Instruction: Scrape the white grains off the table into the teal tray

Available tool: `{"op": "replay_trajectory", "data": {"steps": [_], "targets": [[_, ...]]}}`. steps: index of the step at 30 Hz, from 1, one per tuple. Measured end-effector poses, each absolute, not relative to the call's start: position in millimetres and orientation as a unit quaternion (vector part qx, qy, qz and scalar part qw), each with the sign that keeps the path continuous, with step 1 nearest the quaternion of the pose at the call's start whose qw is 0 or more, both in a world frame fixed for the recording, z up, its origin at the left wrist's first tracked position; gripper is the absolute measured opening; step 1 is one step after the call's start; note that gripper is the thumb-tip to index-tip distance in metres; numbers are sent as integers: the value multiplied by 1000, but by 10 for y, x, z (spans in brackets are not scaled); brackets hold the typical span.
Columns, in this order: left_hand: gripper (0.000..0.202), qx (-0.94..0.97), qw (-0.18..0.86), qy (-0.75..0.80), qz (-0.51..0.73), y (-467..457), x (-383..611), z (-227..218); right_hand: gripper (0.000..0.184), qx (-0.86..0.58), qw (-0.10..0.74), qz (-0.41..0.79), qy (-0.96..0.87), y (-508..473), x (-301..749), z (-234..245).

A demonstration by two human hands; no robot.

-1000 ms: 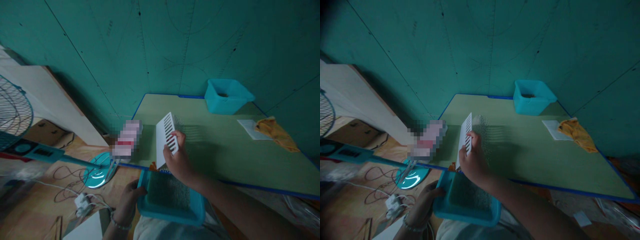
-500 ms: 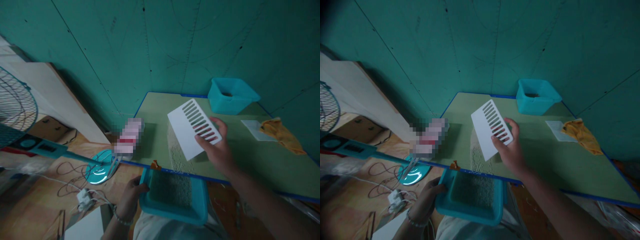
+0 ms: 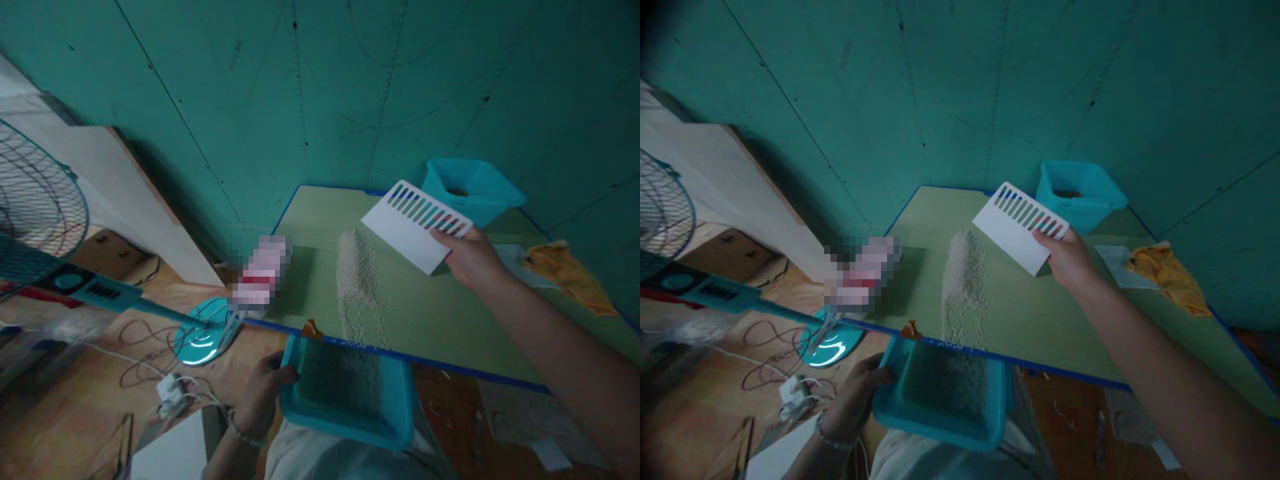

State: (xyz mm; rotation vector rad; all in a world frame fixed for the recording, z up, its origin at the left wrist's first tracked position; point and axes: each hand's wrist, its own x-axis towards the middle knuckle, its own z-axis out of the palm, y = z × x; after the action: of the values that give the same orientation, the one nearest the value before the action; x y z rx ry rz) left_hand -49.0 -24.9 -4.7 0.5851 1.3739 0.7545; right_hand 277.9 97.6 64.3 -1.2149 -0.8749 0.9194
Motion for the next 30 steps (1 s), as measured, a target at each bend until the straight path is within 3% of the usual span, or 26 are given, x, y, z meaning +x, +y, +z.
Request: {"op": "replay_trajectory", "data": {"steps": [6, 16, 30], "targets": [[20, 260, 664, 607, 351, -289, -490, -52, 24, -527, 618, 438, -385, 1167, 2737, 649], [21, 242, 669, 612, 345, -288, -491, -39, 28, -557, 494, 534, -402, 776, 2526, 672], [12, 241, 666, 615, 347, -294, -467, 20, 32, -570, 442, 576, -385, 530, 2432, 708]]}}
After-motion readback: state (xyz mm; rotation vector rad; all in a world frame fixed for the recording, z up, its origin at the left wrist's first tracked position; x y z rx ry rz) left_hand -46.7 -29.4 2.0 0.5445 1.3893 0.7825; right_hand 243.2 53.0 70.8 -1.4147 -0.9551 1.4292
